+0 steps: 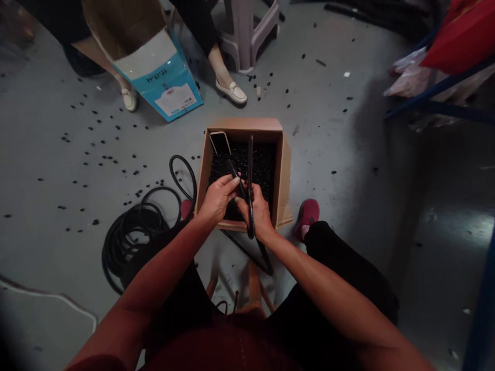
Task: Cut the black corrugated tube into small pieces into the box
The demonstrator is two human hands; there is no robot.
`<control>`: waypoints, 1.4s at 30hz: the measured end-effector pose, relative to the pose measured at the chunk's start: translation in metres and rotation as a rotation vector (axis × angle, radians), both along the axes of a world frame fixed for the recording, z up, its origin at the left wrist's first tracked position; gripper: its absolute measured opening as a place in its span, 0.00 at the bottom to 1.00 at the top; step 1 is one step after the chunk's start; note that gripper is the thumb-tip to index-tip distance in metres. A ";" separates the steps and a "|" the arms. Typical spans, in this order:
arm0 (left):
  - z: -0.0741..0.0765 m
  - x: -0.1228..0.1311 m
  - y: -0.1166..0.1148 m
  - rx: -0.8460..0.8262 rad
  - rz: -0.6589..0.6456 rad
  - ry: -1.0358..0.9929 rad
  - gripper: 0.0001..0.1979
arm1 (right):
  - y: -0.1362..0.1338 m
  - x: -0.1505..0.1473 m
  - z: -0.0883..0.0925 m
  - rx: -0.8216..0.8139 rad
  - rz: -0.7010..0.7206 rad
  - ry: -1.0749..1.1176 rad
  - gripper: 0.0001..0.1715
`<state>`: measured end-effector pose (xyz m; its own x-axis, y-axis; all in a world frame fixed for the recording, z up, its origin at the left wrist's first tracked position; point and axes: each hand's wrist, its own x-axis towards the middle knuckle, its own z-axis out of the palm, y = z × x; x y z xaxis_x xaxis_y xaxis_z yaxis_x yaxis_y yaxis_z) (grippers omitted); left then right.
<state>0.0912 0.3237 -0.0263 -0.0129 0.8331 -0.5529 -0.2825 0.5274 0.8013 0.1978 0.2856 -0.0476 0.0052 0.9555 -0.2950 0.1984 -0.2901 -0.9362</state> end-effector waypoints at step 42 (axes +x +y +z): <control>0.006 -0.017 0.004 0.149 -0.267 0.520 0.22 | 0.020 0.055 0.014 -0.010 0.555 -0.299 0.36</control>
<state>0.0746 0.3277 -0.0204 -0.0298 0.9128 -0.4073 0.2927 0.3976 0.8696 0.2532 0.3058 -0.0340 -0.4068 0.8368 -0.3664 0.5745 -0.0774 -0.8148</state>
